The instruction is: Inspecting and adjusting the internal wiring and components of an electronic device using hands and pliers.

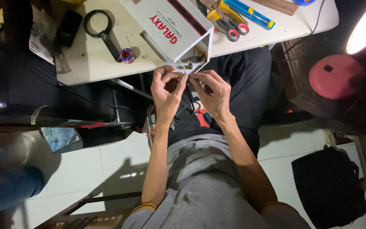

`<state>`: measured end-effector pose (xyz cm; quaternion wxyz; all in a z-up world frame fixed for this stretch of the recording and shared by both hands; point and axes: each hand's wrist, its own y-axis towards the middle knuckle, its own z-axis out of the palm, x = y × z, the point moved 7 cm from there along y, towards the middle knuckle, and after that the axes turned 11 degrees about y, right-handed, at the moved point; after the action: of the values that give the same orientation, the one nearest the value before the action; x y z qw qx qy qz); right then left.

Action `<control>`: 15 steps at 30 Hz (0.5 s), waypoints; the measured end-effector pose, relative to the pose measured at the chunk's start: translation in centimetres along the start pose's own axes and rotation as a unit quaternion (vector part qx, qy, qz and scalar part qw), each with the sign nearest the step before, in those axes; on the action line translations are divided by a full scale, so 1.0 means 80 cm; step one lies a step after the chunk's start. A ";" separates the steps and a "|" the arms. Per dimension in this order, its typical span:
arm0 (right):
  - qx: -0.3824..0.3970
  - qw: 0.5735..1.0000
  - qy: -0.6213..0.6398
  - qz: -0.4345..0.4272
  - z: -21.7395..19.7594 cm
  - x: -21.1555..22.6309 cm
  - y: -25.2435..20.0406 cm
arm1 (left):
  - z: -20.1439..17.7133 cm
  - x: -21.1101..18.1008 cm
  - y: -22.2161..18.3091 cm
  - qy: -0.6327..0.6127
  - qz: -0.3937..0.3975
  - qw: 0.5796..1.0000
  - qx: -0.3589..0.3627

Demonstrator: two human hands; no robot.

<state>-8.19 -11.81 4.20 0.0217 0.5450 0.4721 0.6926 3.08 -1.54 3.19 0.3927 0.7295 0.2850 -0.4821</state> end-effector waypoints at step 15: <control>-0.021 0.999 0.001 0.049 0.000 0.002 -0.003 | 0.004 0.023 -0.007 -0.057 -0.027 0.998 -0.013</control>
<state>-8.40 -11.61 4.15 -0.0013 0.5661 0.4301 0.7032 3.22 -1.45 1.24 0.4047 0.6877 0.2884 -0.5293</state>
